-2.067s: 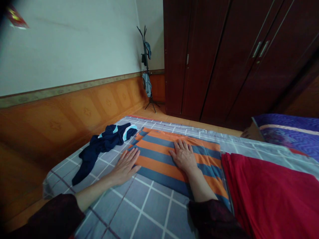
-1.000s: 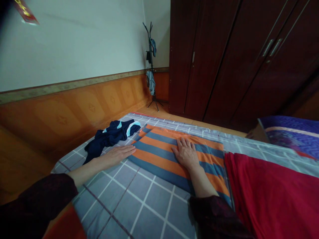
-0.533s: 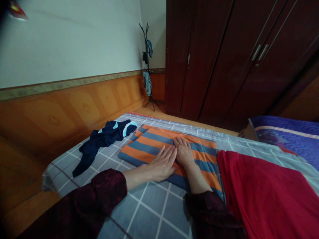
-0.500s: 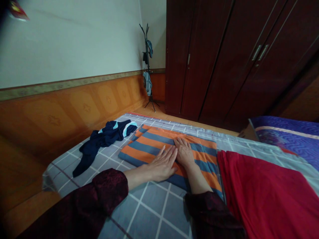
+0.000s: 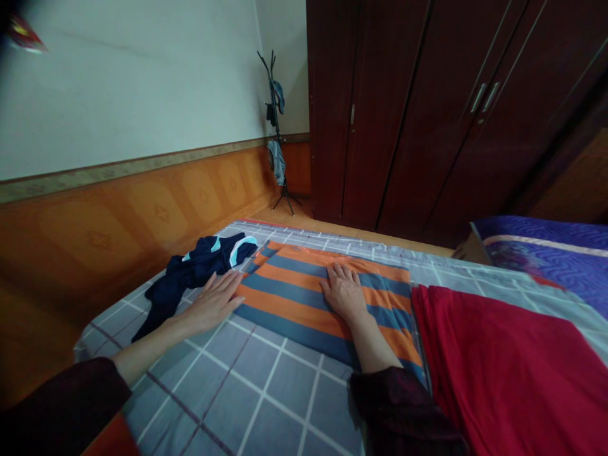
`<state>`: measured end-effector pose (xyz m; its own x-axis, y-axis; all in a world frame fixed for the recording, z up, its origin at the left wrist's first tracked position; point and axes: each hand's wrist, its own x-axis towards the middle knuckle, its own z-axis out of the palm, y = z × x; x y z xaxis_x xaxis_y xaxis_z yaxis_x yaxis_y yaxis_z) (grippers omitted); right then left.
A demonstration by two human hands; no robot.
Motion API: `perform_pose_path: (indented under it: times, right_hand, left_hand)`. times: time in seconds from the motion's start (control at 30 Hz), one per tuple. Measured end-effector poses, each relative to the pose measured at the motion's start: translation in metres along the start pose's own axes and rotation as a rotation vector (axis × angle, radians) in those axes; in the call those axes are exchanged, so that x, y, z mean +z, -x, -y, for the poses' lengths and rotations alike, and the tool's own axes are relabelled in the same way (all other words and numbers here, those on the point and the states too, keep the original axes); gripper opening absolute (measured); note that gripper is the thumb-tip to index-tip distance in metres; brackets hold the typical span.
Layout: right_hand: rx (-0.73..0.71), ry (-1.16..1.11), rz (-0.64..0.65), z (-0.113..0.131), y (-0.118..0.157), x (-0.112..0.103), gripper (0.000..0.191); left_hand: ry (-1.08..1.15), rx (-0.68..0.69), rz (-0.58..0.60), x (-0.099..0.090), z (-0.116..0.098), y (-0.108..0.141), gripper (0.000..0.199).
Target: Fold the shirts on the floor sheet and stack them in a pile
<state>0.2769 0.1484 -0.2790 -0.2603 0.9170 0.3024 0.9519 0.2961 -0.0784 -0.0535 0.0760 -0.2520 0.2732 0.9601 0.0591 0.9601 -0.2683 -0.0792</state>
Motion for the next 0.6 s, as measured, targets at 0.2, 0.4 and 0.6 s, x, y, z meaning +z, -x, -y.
perform_pose_path:
  times: [0.2, 0.4, 0.6]
  right_hand:
    - [0.006, 0.009, 0.009, -0.001, 0.0, 0.0, 0.047]
    - [0.002, 0.001, 0.017, -0.004, 0.0, 0.001, 0.047]
    - [0.008, -0.017, 0.015, -0.003, -0.001, 0.002, 0.047]
  left_hand:
    - [0.156, 0.366, -0.029, -0.008, -0.107, -0.084, 0.061]
    - [0.162, 0.241, 0.091, 0.014, -0.104, -0.137, 0.065]
    - [0.094, -0.019, 0.056, 0.013, 0.008, -0.114, 0.059]
